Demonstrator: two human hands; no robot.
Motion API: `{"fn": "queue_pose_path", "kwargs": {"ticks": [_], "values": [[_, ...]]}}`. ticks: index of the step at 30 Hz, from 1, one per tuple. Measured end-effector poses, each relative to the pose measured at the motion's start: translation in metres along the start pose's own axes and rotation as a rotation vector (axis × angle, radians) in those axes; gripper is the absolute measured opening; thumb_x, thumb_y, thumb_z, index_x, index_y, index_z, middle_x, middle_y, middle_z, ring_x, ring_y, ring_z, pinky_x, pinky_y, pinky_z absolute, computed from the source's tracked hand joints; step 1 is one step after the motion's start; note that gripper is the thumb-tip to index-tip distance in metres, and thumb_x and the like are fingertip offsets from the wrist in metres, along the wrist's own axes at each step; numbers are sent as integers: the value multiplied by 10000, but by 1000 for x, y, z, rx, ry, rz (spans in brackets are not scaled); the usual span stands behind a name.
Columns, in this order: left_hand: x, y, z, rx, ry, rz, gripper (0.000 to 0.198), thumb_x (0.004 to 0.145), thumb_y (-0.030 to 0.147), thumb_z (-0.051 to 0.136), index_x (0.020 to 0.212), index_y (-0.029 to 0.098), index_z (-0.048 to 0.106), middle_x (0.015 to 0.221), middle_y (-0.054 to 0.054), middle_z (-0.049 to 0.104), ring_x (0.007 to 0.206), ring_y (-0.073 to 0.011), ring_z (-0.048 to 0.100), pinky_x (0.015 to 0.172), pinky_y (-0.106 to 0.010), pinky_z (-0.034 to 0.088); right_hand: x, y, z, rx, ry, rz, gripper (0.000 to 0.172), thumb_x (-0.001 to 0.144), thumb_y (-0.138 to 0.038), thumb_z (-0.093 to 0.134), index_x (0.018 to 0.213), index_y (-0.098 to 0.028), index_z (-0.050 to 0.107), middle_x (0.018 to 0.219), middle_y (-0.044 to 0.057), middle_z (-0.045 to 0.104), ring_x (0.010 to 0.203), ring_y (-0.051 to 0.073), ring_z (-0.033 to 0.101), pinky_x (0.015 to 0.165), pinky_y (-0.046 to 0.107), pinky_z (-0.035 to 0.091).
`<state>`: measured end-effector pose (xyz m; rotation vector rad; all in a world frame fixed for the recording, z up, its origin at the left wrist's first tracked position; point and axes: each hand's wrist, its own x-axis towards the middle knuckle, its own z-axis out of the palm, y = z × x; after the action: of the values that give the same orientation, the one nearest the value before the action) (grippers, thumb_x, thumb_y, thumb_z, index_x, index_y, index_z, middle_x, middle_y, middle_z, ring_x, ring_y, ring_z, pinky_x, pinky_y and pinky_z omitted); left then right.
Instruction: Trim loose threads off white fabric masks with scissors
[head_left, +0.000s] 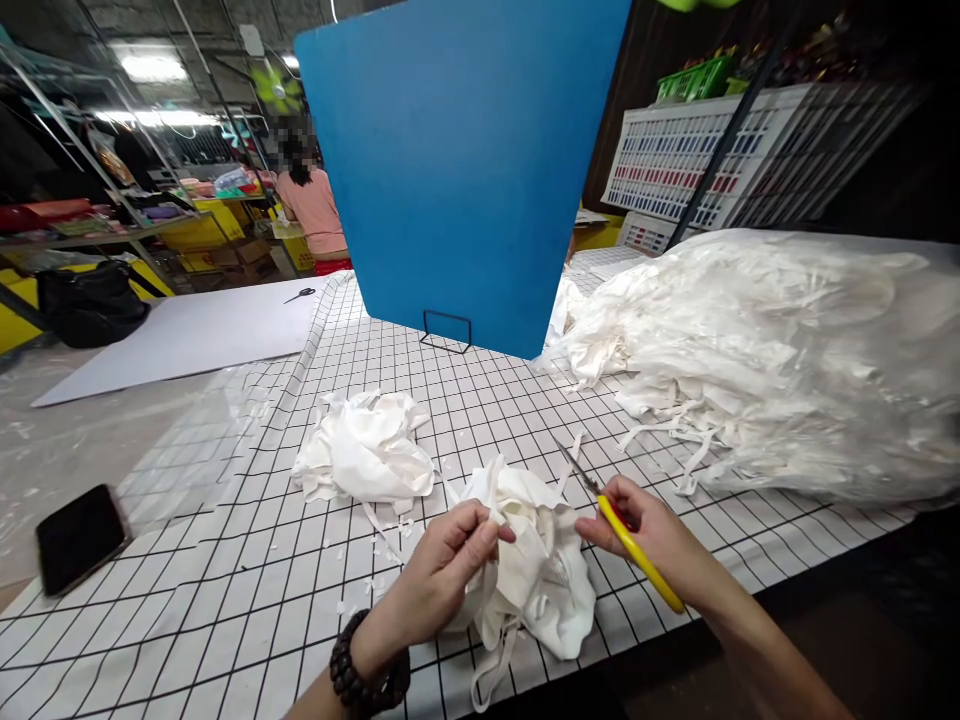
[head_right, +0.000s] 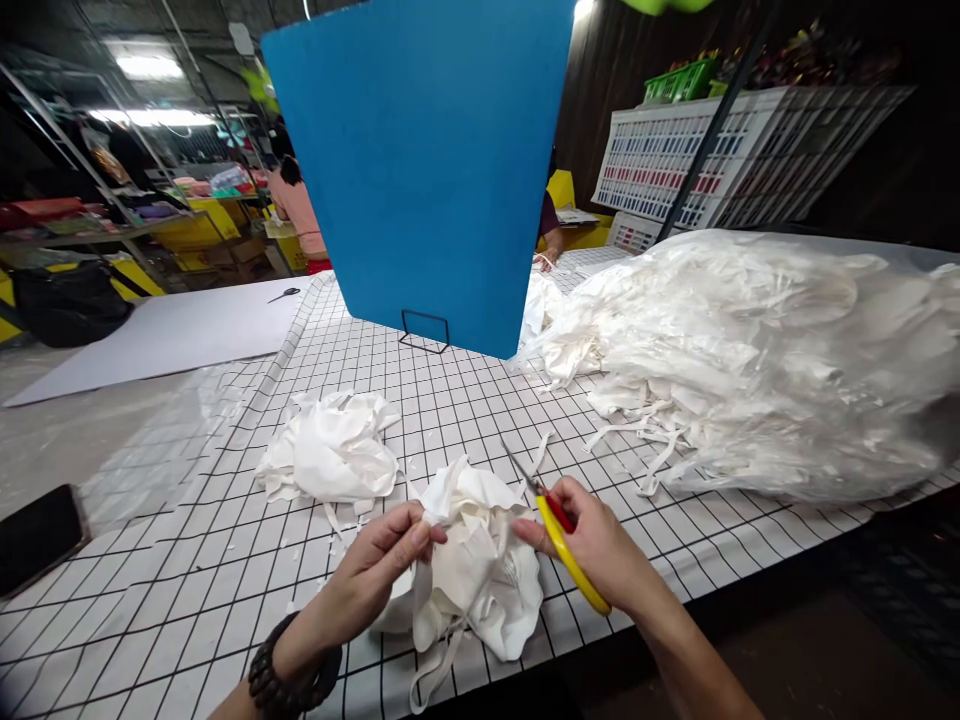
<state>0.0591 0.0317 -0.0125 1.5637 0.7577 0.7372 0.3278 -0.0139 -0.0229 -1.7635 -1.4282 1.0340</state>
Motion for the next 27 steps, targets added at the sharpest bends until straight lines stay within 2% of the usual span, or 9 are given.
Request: {"fn": "queue_pose_path", "kwargs": {"ticks": [3,6,10,13,16,18,22,25,27], "values": [[15,16,-38,-30,221,84,220,945,338,533,905,174,673,793,-22,578,773,-139,545,682,-240,434,10,27,-5,-34,171,105,415,628,-470,792,739,-249,459,668,-31,600,618,184,577,559,286,460],[41,53,-104,-47,617,318,134,907,258,587,868,148,654,755,-7,572,675,-103,512,604,-210,409,13,45,-2,8,177,130,409,610,-423,808,770,-252,473,737,-13,652,669,205,628,597,307,495],[72,95,-191,61,893,648,112,904,131,480,847,110,574,690,10,548,618,-86,475,567,-196,390,16,48,13,97,152,135,417,616,-392,811,803,-246,468,841,13,683,746,218,662,660,332,521],[77,94,-220,661,1008,298,266,975,211,353,1009,68,574,830,-37,608,708,-108,511,666,-236,448,19,42,27,136,120,138,417,624,-378,815,821,-239,475,885,29,686,799,224,666,699,342,521],[68,68,-212,1053,819,-189,393,900,419,528,916,40,631,993,-167,662,909,-276,583,833,-482,474,20,37,41,139,-3,142,428,619,-359,821,845,-235,479,930,31,683,841,226,661,722,346,519],[59,48,-189,1087,715,-294,467,725,510,716,793,52,656,1104,-251,644,1023,-419,564,879,-613,424,21,33,49,121,-66,141,449,604,-340,829,852,-235,470,977,32,680,884,225,655,755,347,514],[42,17,-125,1121,297,-200,569,822,619,553,1140,156,641,1423,-164,477,1262,-367,465,1023,-528,391,22,20,63,63,-115,104,456,603,-320,824,861,-236,457,1028,33,667,931,217,635,791,334,498],[32,-2,-88,975,-157,-69,563,800,582,607,1248,241,584,1356,-94,538,1204,-290,521,1003,-432,433,22,7,72,3,-141,60,359,687,-341,763,860,-237,467,968,27,665,866,205,627,736,320,495],[24,-17,-77,949,-245,-49,515,739,505,705,1171,236,628,1185,-85,624,1063,-277,584,903,-395,477,22,2,73,-9,-146,30,269,750,-346,705,860,-239,483,910,18,659,801,196,619,688,316,493]]}}
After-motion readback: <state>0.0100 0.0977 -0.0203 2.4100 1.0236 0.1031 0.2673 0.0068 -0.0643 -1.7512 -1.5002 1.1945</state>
